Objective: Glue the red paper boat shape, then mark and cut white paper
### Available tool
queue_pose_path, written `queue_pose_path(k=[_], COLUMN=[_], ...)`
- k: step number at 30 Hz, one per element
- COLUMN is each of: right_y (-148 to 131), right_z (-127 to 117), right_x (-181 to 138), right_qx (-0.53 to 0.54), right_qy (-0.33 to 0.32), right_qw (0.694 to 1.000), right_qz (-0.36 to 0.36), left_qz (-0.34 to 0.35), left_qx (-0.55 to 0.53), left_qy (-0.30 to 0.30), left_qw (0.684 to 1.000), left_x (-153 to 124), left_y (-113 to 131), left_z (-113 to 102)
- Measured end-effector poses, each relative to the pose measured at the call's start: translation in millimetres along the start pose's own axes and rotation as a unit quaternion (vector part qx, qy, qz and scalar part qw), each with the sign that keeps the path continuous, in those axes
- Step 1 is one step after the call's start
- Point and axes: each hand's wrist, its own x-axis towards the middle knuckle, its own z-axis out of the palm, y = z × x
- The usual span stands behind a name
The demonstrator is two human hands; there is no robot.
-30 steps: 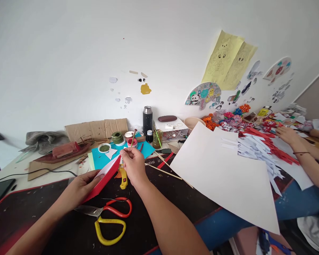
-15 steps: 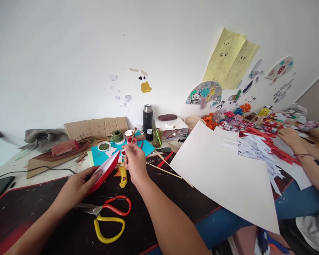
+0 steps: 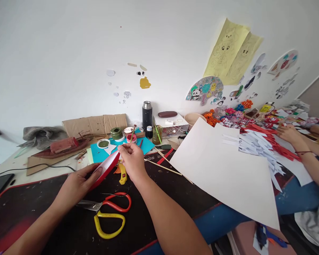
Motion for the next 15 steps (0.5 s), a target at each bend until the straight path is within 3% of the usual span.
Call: queue_pose_path(k=[15], right_y=[-3.9], right_z=[1.8], right_x=[-1.9], right_qx=[0.004], right_qy=[0.018], right_qw=[1.000], right_qz=[-0.004], left_qz=[0.008], left_qx=[0.052], left_qy=[0.046], left_qw=[0.998], left_x=[-0.6], left_y=[-9.0], left_z=[3.9])
